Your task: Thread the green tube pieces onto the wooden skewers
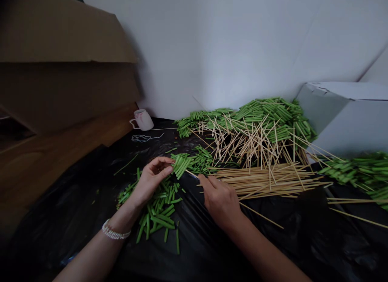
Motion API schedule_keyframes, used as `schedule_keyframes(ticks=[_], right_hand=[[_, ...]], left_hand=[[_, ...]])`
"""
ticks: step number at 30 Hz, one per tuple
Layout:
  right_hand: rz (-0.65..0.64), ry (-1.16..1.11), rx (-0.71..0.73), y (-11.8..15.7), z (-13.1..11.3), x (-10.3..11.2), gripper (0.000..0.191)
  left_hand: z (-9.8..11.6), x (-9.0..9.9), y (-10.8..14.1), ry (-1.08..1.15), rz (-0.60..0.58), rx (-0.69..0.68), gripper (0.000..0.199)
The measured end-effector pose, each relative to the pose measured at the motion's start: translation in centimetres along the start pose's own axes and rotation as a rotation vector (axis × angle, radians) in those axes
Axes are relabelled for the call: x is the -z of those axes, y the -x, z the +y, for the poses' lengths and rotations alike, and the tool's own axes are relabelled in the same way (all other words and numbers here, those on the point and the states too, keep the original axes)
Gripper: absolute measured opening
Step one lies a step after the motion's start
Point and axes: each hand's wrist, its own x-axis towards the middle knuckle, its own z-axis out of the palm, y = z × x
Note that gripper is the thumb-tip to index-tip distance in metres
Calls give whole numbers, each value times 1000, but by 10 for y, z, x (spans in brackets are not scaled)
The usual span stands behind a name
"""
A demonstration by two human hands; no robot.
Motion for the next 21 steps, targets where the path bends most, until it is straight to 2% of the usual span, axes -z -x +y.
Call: schedule_keyframes(ticks=[4,8,12,16,21], right_hand=[[3,45,20,0,0,0,33],[1,109,37,0,0,0,33],[-10,151,51,0,0,0,34],[-12,171,61,1,0,-1,33],[-12,179,62,0,-1,0,33]], left_hand=[[-1,-4,1,79,-91,20,39],[-5,-7,1,52,-105,30,34],[-9,-5,2,-181,-27,-74,19],[-9,-3,4,-450,35,-170,13],[-10,-2,3,-444,33,-167,12]])
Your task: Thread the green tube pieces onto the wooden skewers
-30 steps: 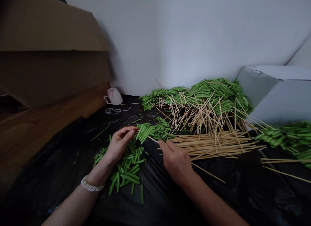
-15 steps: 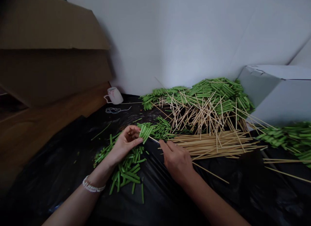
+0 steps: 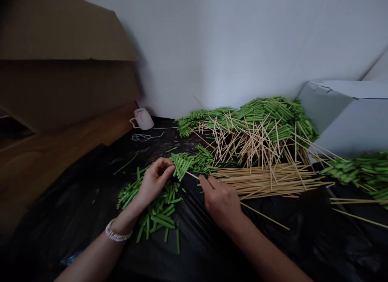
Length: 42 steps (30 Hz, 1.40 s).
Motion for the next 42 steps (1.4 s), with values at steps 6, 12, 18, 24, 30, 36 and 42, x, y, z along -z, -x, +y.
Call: schedule_keyframes(ticks=[6,12,18,24,30,36,42], right_hand=[[-37,-6,-11,1,-1,1,34],[-51,-15,-19,1,-1,-1,34],[-53,-38,-30,2,0,-2,34],[-33,-45,-44,3,0,-2,36],[-30,-74,-53,1,0,-1,36],[-51,-98,-79,2,-1,-2,36],[-74,-108,-96,2,-2,-2,37]], left_hand=[[-3,0,-1,93,-35,32,26],[-2,0,-2,100,-20,40,18],[-2,1,-5,311,53,139,18],[-8,3,-7,607,50,286,26],[-11,2,-7,603,71,291,27],[-10,2,-8,571,106,281,27],[-3,3,-7,580,97,314,26]])
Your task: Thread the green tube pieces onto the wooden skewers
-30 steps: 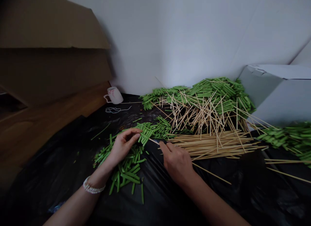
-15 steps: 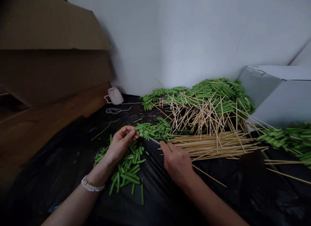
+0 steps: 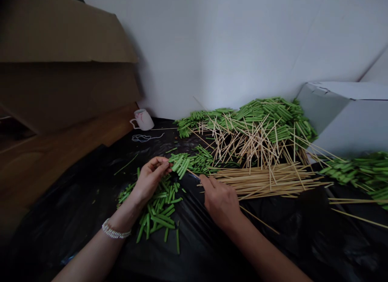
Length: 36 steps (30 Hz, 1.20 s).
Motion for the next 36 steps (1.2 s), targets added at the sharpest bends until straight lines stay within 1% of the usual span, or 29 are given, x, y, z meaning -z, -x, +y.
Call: schedule_keyframes(ticks=[5,8,14,17,20,22,26,31,36], right_hand=[[-9,8,-13,-1,0,1,36],[-39,8,-18,-1,0,1,36],[-111,-3,-39,0,-1,-1,36],[-150,1,-42,0,-3,-3,37],[-199,4,-36,0,-4,-3,36],[-213,9,-37,0,-3,-3,36],[-191,16,-39,-1,-1,-2,36],[-135,9,-32,0,-3,-1,38],[-92,-28,-11,0,-3,-1,37]], left_hand=[[2,0,2,-15,-26,-13,19],[2,0,2,2,-40,-26,18],[5,-3,2,-12,-69,-70,21],[6,-4,3,-34,-53,-92,23],[7,-5,4,-29,-30,-78,29],[6,-5,4,-21,-48,-56,34],[1,-2,1,-10,-83,-34,40],[-4,3,-2,-6,-16,-39,38],[-2,2,-2,79,-25,27,42]])
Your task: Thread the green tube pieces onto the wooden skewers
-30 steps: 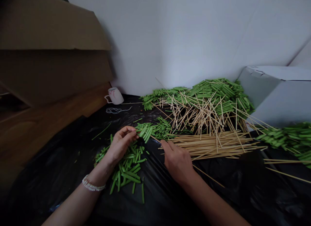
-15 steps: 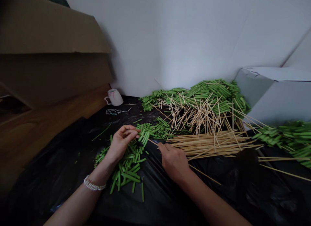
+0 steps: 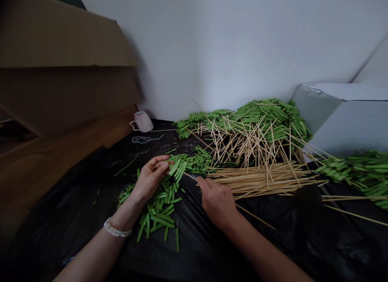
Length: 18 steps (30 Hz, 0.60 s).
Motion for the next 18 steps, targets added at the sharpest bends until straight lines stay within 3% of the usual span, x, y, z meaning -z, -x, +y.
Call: schedule_keyframes(ticks=[8,18], right_hand=[[13,-37,37,0,0,-1,36],[29,-52,8,0,1,2,34]], left_hand=[[1,-2,0,61,13,42,49],[0,3,-4,251,-20,116,38]])
